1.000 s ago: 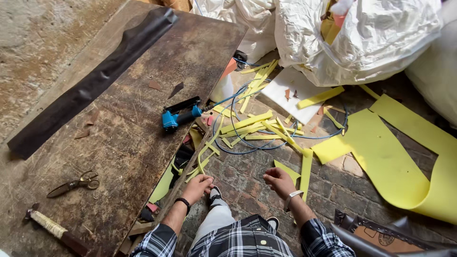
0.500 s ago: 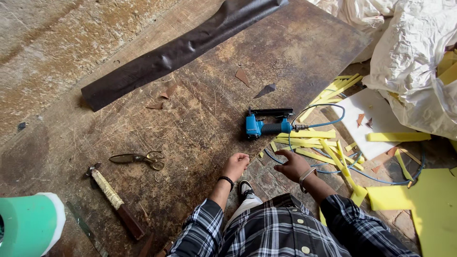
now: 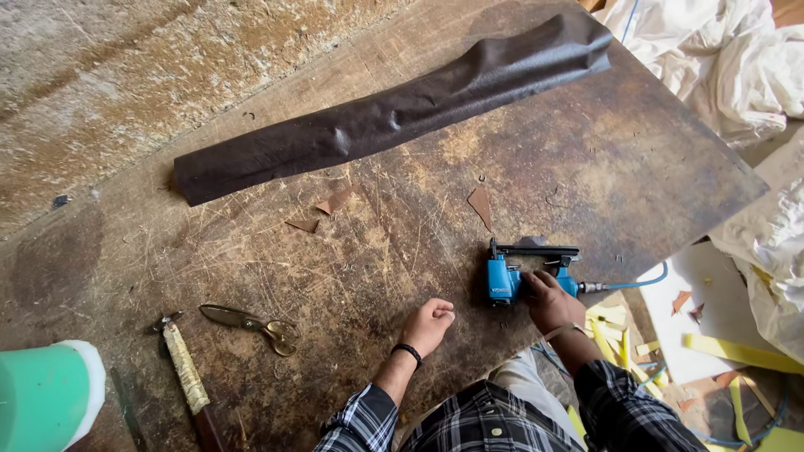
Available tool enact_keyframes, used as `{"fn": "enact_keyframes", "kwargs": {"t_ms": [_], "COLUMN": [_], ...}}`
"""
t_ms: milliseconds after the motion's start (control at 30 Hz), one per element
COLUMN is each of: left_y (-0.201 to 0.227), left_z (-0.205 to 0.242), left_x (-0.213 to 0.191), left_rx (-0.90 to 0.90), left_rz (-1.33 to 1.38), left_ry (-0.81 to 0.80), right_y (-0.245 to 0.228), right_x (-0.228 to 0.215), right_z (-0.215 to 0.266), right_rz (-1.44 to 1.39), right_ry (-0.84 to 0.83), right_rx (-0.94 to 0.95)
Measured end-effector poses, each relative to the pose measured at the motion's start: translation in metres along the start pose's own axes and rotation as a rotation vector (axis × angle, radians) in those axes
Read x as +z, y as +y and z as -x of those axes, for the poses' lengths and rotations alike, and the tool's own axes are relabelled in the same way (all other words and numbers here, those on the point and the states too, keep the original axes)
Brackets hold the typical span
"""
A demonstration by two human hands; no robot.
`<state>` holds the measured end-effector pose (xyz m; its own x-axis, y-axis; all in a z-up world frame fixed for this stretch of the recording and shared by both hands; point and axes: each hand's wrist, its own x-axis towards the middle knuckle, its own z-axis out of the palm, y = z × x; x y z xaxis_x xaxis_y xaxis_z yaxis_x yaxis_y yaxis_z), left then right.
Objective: The person staples dark brown fabric onto a long wooden frame using a pneumatic staple gun. They repeatedly pull, fold, and smooth the fabric while driving staples along the edges, then hammer down protruding staples and trim excess material with scissors.
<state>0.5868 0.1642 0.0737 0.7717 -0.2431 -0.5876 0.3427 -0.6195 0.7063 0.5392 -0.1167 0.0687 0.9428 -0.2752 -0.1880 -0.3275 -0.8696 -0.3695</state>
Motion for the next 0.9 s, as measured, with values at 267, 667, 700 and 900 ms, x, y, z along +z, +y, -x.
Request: {"fn": "enact_keyframes", "kwargs": {"t_ms": [267, 667, 700, 900], "left_y": [0.051, 0.105, 0.100, 0.067], "left_z": [-0.069, -0.072, -0.065, -0.023], "left_x": [0.013, 0.023, 0.021, 0.015], "left_rx": [-0.112, -0.345, -0.368, -0.596], "left_rz": [0.117, 0.136, 0.146, 0.262], "left_ry": [0.157, 0.325, 0.354, 0.451], "right_y": [0.090, -0.073, -0.091, -0.172], "right_x": [-0.076, -0.100, -0.098, -0.098], "right_z": [-0.200, -0.447, -0.460, -0.510], "right_rz": [-0.051, 0.140, 0.204, 0.516], "right_ry": [0.141, -0.062, -0.070, -0.311], "right_rx": [-0.129, -0.768, -0.781, -0.589]}}
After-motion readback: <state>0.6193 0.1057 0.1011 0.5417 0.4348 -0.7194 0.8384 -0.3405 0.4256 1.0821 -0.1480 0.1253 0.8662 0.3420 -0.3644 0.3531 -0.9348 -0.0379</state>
